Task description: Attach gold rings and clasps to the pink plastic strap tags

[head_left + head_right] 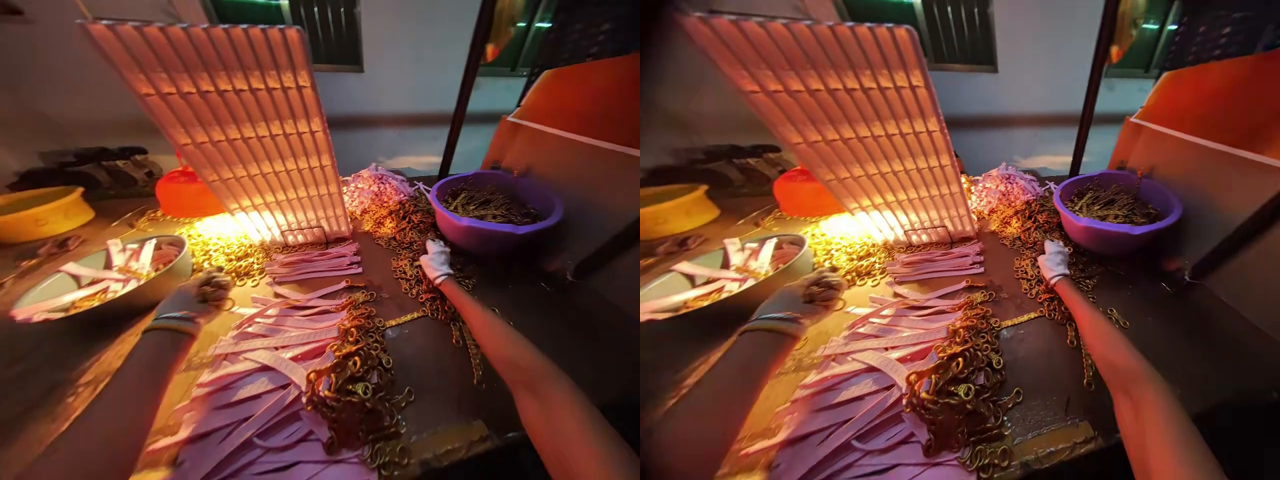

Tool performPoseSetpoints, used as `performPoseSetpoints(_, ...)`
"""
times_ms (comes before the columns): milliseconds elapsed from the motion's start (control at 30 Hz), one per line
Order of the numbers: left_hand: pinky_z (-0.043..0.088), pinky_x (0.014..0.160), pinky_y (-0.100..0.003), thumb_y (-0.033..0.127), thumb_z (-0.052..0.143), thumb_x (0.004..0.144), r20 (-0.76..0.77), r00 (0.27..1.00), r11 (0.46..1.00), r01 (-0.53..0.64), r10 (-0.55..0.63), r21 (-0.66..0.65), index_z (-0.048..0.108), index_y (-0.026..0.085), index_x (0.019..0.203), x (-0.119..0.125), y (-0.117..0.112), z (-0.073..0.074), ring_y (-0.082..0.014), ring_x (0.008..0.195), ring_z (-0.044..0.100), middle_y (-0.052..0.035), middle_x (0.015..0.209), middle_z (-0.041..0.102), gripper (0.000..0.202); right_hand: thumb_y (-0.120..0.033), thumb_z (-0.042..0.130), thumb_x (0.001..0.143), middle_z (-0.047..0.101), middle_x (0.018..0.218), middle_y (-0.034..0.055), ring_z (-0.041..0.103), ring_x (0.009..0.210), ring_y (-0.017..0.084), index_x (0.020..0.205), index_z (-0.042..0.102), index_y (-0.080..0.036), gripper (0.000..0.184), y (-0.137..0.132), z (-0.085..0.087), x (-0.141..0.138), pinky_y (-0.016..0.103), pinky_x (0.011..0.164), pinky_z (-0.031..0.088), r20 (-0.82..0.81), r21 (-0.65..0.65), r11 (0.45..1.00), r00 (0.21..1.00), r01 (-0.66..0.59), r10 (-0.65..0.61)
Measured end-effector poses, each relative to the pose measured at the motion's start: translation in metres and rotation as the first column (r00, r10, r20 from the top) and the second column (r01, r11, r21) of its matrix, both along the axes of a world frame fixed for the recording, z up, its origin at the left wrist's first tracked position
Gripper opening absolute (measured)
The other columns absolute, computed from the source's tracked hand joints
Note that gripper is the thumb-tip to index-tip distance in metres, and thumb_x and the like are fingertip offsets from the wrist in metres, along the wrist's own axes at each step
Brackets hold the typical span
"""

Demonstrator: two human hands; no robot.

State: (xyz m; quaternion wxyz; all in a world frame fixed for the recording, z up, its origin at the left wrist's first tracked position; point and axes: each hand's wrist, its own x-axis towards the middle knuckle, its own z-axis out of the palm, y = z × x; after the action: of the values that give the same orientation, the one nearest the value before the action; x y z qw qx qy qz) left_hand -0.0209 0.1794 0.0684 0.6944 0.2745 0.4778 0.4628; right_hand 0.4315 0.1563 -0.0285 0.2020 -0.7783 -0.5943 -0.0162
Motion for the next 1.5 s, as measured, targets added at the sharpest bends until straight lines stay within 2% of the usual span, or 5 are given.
performPoseSetpoints(333,0.035,0.038,-0.015,0.027,0.072,0.081,-0.146,0.863,0.865,0.496,-0.483,0.071,0.066,0.011,0.11,0.08,-0.072,-0.042,-0.0066,0.046,0.051,0.0009,0.065,0.06,0.034,-0.021,0.044,0.097,0.073,0.103,0.0039,0.069,0.088,0.018,0.125,0.062,-0.023,0.033,-0.076,0.007,-0.146,0.03,0.081,0.057,-0.361,0.301,0.823,0.742,-0.481,0.565)
performPoseSetpoints(600,0.029,0.03,-0.018,0.045,0.051,0.09,-0.614,0.577,0.68,0.728,-0.538,0.088,0.054,0.019,0.065,0.053,-0.089,-0.029,-0.007,0.031,0.039,0.0028,0.047,0.052,0.037,-0.002,0.052,0.077,0.072,0.11,0.0058,0.067,0.103,0.022,0.123,0.063,-0.024,0.053,-0.083,0.04,-0.225,0.035,0.097,0.052,-0.317,0.327,0.694,0.617,-0.642,0.72)
performPoseSetpoints(833,0.03,0.03,-0.018,0.047,0.057,0.089,-0.534,0.786,0.848,0.484,-0.311,0.218,0.056,0.019,0.076,-0.001,-0.094,-0.034,-0.0065,0.031,0.038,0.0045,0.051,0.055,0.03,-0.013,0.052,0.084,0.069,0.079,0.0034,0.063,0.069,0.019,0.11,0.064,-0.021,0.03,-0.059,0.032,-0.28,0.03,0.067,0.054,-0.307,0.404,0.63,0.55,-0.664,0.777)
performPoseSetpoints(1033,0.031,0.036,-0.016,0.047,0.072,0.081,-0.148,0.963,0.95,0.251,-0.225,0.185,0.057,0.017,0.074,-0.046,-0.101,-0.06,-0.0054,0.039,0.044,0.0055,0.052,0.052,0.034,-0.024,0.047,0.098,0.072,0.11,0.0083,0.068,0.099,0.022,0.123,0.06,-0.023,0.029,-0.061,0.033,-0.305,0.037,0.088,0.055,-0.282,0.41,0.594,0.523,-0.692,0.804)
performPoseSetpoints(1500,0.031,0.036,-0.018,0.054,0.08,0.071,-0.003,0.898,0.898,0.441,-0.441,0.015,0.068,0.011,0.075,-0.072,-0.101,-0.073,-0.0053,0.037,0.043,0.0034,0.048,0.05,0.044,-0.01,0.049,0.09,0.066,0.109,0.0129,0.063,0.097,0.023,0.126,0.059,-0.015,0.037,-0.061,0.036,-0.327,0.033,0.084,0.053,0.171,0.081,0.403,0.411,-0.912,0.896)
